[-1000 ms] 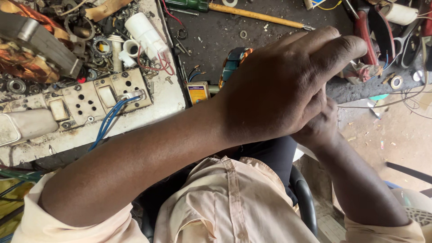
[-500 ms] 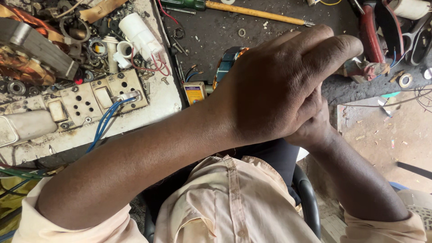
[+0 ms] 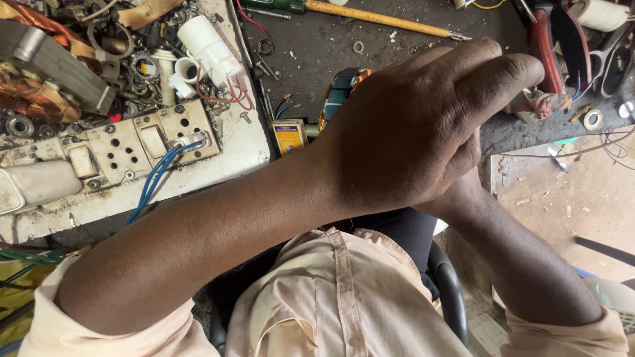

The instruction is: The person holds a circular copper-wound stator and uses a metal tool to scrape or adjust the windings. They then use a razor blade to trim or clean the wire ends. The work is performed at a cluttered workbench with various tools and parts visible.

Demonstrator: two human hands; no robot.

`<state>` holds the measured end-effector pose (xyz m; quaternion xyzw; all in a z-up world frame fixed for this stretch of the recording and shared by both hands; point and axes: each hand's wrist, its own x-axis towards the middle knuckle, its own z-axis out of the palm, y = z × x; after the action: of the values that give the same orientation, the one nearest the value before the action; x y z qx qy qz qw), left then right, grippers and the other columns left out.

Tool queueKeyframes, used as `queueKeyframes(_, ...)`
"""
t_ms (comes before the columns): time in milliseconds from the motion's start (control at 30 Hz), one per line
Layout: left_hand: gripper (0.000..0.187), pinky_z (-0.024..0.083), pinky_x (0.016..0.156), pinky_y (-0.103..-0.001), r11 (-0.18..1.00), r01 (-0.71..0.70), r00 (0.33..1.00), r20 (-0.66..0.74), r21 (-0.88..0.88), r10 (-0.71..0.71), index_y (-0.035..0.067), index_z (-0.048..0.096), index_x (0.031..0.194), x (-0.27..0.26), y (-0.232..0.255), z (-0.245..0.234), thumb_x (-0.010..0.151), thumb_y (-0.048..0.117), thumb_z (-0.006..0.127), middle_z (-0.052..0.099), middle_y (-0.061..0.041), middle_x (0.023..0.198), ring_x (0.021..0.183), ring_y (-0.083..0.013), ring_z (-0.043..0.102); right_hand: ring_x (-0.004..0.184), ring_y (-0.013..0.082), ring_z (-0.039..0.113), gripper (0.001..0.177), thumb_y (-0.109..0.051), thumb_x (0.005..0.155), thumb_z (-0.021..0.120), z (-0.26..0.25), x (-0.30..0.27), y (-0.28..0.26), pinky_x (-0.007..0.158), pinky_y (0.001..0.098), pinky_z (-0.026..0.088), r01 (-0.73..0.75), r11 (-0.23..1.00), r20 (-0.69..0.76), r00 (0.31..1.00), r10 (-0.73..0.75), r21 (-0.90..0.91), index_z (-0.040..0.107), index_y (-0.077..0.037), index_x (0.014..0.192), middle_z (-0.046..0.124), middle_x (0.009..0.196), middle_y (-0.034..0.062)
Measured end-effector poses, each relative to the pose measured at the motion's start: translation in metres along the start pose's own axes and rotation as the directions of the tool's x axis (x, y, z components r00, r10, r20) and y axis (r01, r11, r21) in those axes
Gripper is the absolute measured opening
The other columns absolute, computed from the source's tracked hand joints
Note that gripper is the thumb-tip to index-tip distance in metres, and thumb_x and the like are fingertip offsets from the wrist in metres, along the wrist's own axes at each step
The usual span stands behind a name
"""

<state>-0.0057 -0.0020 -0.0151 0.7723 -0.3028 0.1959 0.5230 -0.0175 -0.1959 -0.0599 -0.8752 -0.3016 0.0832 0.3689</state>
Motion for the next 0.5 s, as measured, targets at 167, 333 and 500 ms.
queueKeyframes(167,0.063,0.055,0.1,-0.036,0.999,-0.047,0.999,-0.014,-0.005,0.047,0.011,0.041,0.143,0.002,-0.001,0.001,0.09,0.008,0.075,0.057,-0.009,0.126,0.116,-0.0285,0.064,0.134,0.0304,0.057,0.055,-0.017,0.092,0.074,-0.002,0.001,-0.005,0.109,0.0427,0.049,-0.042,0.996,0.079,0.996,0.036,0.077,0.055,-0.004,0.141,0.055,0.143,0.0176)
queueKeyframes(333,0.061,0.056,0.097,-0.034,1.0,-0.023,1.0,0.012,0.005,0.023,0.012,0.043,0.143,0.004,0.001,0.0,0.092,0.006,0.075,0.058,-0.006,0.123,0.113,-0.025,0.066,0.136,0.0276,0.057,0.054,-0.016,0.093,0.073,-0.009,0.006,-0.006,0.111,0.0414,0.049,-0.098,0.98,0.152,0.986,0.072,0.171,0.055,-0.005,0.143,0.056,0.145,0.0157)
queueKeyframes(500,0.06,0.058,0.099,-0.032,0.999,-0.021,0.999,-0.031,0.037,0.022,0.014,0.045,0.141,0.003,0.004,0.001,0.09,0.01,0.076,0.058,-0.008,0.128,0.116,-0.0248,0.066,0.137,0.0247,0.057,0.053,-0.015,0.095,0.071,-0.009,0.007,-0.004,0.113,0.0401,0.048,-0.146,0.961,0.179,0.978,0.105,0.235,0.055,-0.007,0.144,0.058,0.146,0.0139)
